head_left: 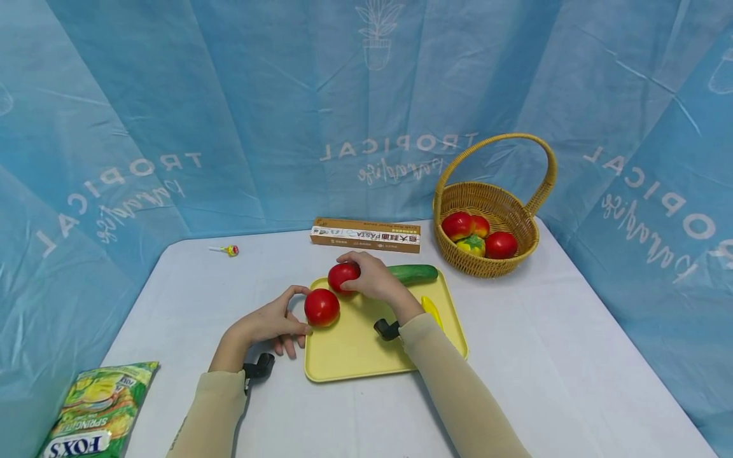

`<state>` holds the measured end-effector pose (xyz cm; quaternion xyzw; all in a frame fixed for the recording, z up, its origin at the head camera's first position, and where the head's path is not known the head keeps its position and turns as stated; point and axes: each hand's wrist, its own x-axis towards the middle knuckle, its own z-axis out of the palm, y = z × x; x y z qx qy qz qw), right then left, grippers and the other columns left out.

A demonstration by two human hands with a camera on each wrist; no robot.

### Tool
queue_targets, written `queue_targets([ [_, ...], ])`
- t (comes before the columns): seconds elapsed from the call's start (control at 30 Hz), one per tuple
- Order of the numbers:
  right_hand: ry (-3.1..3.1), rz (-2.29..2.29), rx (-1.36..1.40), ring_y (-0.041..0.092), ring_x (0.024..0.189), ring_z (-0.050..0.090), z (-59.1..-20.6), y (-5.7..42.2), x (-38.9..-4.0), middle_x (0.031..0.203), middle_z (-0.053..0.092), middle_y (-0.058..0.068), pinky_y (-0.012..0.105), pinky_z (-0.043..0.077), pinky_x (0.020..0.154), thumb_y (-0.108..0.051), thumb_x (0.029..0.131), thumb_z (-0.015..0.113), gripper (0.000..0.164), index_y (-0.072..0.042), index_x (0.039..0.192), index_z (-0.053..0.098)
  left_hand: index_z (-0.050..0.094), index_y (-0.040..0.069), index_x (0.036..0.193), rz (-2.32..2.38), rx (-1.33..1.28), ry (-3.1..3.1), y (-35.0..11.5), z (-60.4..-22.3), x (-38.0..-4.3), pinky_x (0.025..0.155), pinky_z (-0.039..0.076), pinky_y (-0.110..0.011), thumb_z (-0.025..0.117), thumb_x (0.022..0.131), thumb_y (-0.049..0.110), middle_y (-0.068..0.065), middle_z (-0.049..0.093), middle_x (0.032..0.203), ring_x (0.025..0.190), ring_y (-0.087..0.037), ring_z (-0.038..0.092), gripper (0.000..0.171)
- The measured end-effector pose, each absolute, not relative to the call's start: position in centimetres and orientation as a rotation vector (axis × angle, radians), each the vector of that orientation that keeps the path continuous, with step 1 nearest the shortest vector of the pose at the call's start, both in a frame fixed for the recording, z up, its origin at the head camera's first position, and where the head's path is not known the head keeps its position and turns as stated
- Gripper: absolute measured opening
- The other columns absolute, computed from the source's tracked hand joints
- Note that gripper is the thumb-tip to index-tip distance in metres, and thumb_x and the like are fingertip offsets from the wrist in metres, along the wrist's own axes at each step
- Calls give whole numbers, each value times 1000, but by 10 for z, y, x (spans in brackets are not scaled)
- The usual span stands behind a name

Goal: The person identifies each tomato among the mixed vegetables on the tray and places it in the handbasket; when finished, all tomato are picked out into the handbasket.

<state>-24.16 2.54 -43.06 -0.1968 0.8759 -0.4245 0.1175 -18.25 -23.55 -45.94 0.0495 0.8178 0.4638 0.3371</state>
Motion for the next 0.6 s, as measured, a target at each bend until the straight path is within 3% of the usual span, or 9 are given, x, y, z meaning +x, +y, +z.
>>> queue_targets([
  [0.6,2601,-1171,-590,24,119,56,-430,25,-241,133,60,5,40,52,101,-17,90,73,44,-18,132,61,24,32,144,1217,126,2134,-237,-462,-182,56,61,-36,80,83,35,-16,74,84,61,-34,72,84],
])
